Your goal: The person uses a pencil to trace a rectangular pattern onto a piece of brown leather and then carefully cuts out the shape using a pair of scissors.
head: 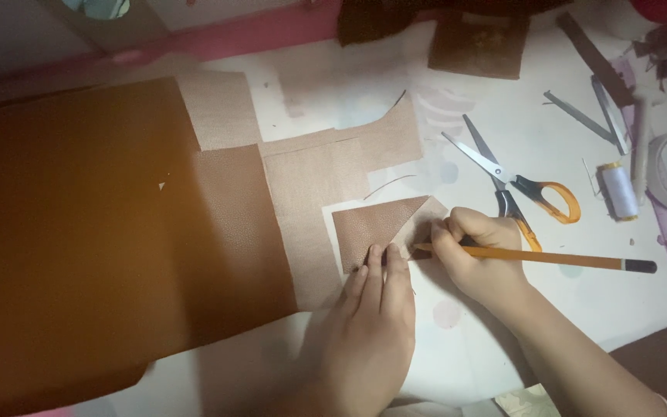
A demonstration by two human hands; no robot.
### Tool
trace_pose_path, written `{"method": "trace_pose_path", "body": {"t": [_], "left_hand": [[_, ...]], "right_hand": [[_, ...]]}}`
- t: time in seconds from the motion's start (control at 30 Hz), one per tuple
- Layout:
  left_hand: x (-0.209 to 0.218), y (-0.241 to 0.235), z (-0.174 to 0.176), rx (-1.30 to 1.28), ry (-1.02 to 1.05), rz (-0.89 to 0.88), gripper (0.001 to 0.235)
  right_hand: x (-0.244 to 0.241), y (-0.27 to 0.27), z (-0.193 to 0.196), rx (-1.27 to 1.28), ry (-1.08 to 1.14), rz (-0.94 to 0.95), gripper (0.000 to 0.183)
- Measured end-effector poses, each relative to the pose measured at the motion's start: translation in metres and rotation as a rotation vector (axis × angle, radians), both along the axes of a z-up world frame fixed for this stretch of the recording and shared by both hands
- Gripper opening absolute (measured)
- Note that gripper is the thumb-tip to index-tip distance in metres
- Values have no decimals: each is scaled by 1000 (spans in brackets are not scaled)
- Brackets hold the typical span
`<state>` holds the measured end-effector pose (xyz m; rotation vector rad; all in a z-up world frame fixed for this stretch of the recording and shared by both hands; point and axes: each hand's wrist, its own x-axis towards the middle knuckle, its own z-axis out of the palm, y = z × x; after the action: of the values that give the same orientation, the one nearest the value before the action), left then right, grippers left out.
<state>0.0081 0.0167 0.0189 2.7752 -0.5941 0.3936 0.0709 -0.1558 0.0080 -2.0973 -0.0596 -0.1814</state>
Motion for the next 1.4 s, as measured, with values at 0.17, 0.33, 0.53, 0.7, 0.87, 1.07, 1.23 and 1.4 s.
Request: {"method": "trace_pose_path", "body": {"t": [0.17,0.33,0.53,0.7,0.87,1.07,1.23,1.4], "left_hand": [[-3,-3,-3,172,-63,-80,48],[-3,-2,4,150,-76,-105,44],[-9,-8,-22,63,-79,-147,51],[15,0,-3,-39,45,-116,38],[44,6,-6,-132,-42,2,46],[43,-3,-28,-151,5,56,71],[39,0,-24,-166,-8,42,54],[39,2,-29,-108,-97,28,38]], "right_hand": [[2,0,-3,4,-20,-9,46],[7,1,15,465,-9,-268,45],[-19,4,13,527,64,-323,20],[-31,9,23,183,133,-374,12],[-34,7,19,40,74,-278,10],[-39,6,13,120,16,-202,7],[-36,9,18,252,179,-313,14],[-26,11,26,296,202,-270,20]]}}
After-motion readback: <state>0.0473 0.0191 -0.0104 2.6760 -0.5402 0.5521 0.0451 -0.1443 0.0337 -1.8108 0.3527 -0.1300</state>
